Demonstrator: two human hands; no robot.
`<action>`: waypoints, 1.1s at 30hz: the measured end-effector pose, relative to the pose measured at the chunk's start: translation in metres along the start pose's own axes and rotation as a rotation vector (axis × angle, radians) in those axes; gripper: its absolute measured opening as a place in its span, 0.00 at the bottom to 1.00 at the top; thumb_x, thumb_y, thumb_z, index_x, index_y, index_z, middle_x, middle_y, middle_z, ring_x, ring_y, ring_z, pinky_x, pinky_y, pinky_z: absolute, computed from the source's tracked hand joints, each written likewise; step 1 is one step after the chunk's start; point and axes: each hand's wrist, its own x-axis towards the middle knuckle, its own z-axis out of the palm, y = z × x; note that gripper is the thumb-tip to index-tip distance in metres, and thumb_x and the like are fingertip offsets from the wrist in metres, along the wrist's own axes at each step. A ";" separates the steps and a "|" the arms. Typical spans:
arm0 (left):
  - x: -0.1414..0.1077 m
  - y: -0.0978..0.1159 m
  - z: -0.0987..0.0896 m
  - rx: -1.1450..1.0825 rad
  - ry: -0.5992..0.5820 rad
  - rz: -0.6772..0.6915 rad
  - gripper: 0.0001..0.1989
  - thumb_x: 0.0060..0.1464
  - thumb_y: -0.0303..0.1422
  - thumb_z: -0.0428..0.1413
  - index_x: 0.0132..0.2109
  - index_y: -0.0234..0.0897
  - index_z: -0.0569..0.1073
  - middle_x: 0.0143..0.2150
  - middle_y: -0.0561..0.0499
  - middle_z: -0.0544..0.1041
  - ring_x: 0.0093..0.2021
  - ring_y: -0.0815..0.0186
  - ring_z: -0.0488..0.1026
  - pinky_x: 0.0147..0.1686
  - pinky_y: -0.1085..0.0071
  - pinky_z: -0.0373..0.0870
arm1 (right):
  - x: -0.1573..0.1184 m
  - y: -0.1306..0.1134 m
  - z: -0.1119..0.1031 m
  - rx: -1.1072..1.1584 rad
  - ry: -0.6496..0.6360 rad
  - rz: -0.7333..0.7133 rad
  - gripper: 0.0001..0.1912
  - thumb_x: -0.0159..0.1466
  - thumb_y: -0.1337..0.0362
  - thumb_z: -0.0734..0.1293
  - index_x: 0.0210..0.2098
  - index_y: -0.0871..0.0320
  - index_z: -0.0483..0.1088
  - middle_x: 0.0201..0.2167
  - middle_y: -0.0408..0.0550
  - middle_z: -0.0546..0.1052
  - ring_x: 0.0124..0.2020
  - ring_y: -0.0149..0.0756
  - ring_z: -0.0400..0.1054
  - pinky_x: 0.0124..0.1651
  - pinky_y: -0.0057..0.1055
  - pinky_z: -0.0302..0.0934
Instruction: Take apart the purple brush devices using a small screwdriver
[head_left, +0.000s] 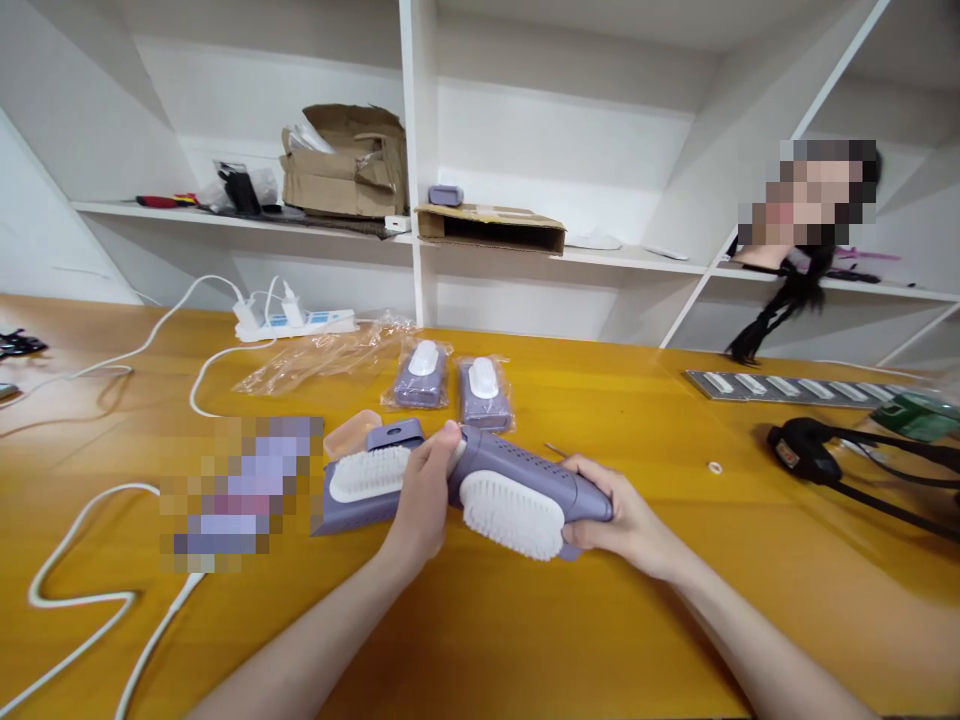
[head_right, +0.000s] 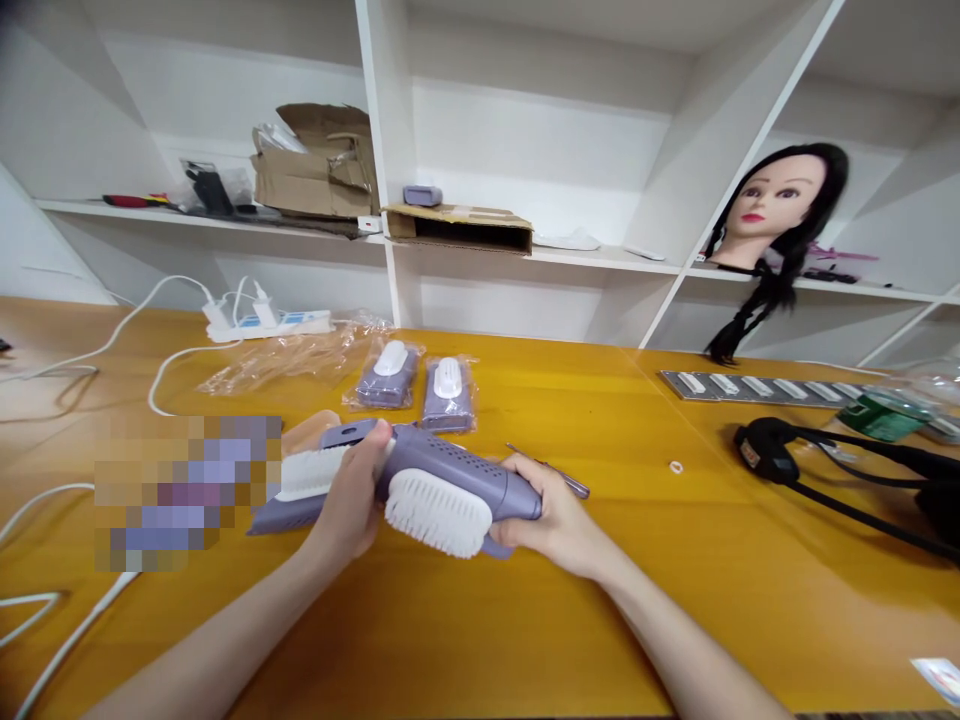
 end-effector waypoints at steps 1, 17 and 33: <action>0.000 -0.001 0.000 -0.018 0.010 -0.004 0.15 0.47 0.43 0.56 0.23 0.37 0.65 0.19 0.58 0.65 0.23 0.70 0.62 0.26 0.74 0.58 | -0.001 0.000 0.002 -0.022 0.004 -0.042 0.20 0.48 0.65 0.72 0.41 0.55 0.68 0.35 0.43 0.74 0.33 0.36 0.69 0.35 0.31 0.65; -0.015 -0.008 0.009 -0.392 -0.116 -0.102 0.18 0.49 0.46 0.55 0.43 0.41 0.72 0.41 0.51 0.78 0.41 0.61 0.73 0.38 0.69 0.67 | -0.008 0.006 0.013 0.089 0.094 -0.163 0.31 0.55 0.50 0.68 0.55 0.50 0.60 0.52 0.51 0.69 0.51 0.45 0.65 0.50 0.40 0.62; -0.025 -0.004 0.005 0.558 -0.759 -0.130 0.20 0.57 0.39 0.48 0.54 0.41 0.71 0.58 0.50 0.69 0.61 0.58 0.60 0.61 0.61 0.47 | -0.014 -0.018 0.019 -0.366 -0.030 -0.099 0.13 0.67 0.57 0.56 0.46 0.52 0.66 0.37 0.45 0.73 0.38 0.35 0.67 0.41 0.31 0.59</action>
